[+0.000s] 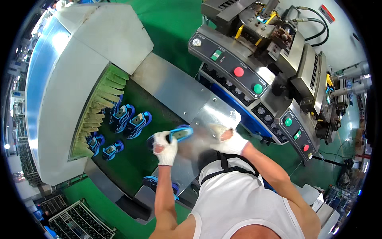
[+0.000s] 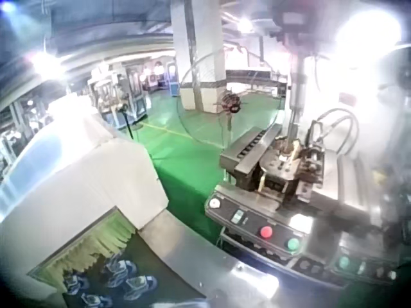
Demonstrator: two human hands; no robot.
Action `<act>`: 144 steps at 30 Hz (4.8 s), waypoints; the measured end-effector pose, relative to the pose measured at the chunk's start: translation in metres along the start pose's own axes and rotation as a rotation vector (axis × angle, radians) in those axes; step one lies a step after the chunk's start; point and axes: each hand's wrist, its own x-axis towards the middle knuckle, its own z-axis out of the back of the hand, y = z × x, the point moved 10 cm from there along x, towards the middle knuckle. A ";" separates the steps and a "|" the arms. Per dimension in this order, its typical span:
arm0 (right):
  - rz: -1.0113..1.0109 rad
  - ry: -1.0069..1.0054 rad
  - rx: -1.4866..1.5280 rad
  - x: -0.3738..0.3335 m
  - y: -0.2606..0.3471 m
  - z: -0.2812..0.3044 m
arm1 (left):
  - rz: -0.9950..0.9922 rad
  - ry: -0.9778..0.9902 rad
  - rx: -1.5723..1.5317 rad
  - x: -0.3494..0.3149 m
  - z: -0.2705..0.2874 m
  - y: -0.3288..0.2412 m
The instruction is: The person loads shoes onto shoe pressing machine molds, presses control buttons to operate the machine, and removes the processed shoes from the molds and places them onto a conveyor belt by hand.
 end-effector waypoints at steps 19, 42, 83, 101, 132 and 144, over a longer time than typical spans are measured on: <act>-0.261 -0.408 1.834 -0.133 -0.110 0.155 | -0.301 0.057 -0.670 0.115 -0.033 -0.323; -0.256 -0.776 1.962 -0.190 -0.174 0.138 | -0.640 0.210 -0.413 0.095 -0.083 -0.353; -0.208 -0.916 1.723 -0.098 -0.151 0.261 | -0.556 0.161 -0.203 0.296 -0.070 -0.438; -0.942 -0.860 0.350 0.262 -0.401 0.352 | 0.281 0.268 0.230 -0.026 -0.068 -0.003; -0.562 -0.024 -0.746 0.032 -0.217 0.082 | 0.324 -0.260 -0.034 -0.066 0.003 0.185; -0.843 0.257 -0.499 -0.085 -0.149 -0.004 | 0.455 -0.361 0.284 -0.023 0.158 0.430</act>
